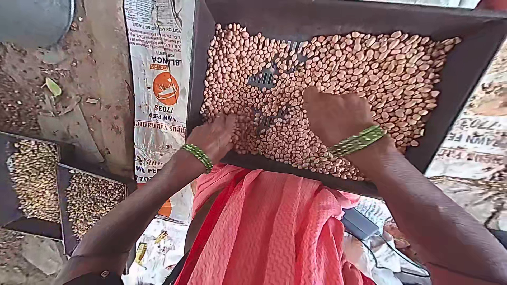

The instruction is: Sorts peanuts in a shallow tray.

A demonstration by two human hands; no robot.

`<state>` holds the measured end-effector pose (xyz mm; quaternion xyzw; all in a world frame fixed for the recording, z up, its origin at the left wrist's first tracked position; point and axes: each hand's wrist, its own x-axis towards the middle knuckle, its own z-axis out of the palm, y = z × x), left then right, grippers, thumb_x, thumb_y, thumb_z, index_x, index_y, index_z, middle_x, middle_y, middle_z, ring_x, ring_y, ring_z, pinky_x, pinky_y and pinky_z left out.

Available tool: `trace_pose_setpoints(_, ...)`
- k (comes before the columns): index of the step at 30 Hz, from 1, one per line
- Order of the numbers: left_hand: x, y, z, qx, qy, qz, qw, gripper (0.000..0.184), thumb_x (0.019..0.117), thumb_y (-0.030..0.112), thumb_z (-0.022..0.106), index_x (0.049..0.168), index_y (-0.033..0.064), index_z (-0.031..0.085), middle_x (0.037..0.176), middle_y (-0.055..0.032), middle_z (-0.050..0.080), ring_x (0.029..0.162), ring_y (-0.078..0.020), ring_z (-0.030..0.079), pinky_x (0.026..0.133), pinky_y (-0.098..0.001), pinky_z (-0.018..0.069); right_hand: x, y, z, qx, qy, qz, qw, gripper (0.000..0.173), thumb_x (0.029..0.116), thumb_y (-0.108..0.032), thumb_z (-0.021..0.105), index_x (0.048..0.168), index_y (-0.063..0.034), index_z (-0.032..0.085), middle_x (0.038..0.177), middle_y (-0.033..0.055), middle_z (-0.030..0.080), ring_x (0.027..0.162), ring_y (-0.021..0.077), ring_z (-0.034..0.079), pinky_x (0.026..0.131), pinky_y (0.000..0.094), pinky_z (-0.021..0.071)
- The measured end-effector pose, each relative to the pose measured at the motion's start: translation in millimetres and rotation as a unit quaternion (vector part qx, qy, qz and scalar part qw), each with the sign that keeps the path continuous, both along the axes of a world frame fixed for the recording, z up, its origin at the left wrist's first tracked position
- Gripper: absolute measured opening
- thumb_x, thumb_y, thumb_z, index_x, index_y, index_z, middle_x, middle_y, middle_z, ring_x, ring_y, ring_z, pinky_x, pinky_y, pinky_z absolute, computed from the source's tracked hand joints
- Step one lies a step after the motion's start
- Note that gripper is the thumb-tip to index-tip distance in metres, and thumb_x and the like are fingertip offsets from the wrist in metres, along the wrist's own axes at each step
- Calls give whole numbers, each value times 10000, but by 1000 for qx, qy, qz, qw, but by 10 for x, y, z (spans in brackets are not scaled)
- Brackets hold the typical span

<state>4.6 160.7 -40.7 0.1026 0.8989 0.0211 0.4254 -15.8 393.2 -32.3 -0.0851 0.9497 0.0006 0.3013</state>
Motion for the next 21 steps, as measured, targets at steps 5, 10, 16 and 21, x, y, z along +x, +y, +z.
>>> trace_pose_setpoints(5, -292, 598, -111, 318, 6, -30, 947, 631, 963, 234, 718, 1513, 66, 458, 1378, -196, 604, 1169, -325, 659, 996, -509, 529, 234, 443, 83, -247, 137, -32, 959, 298, 1079, -259, 455, 1164, -43, 641, 745, 186, 644, 630, 408, 638, 545, 586, 476)
trace_pose_setpoints(10, -627, 479, 223, 501, 163, 49, 848, 480, 1009, 118, 619, 1465, 29, 496, 1454, -143, 551, 1089, -122, 702, 884, -253, 611, 398, 367, 80, -375, 111, 30, 920, 237, 1043, -203, 522, 1127, -52, 684, 693, 111, 644, 554, 280, 628, 499, 501, 509)
trace_pose_setpoints(16, -476, -236, 287, 369, 217, 34, 903, 317, 1036, 256, 577, 1277, 72, 667, 1219, -112, 676, 955, -123, 696, 842, -298, 588, 589, -103, -428, -284, -34, 269, 920, 204, 973, -100, 648, 1174, -117, 681, 945, 116, 717, 747, 334, 713, 586, 508, 564)
trace_pose_setpoints(21, -158, -225, -53, 348, 91, -37, 932, 171, 1007, 133, 617, 1079, 42, 742, 1041, -143, 695, 854, -257, 692, 783, -467, 579, 499, 369, -114, -101, -108, 199, 969, 231, 969, -92, 673, 1188, -162, 694, 828, 124, 706, 716, 370, 696, 583, 528, 528)
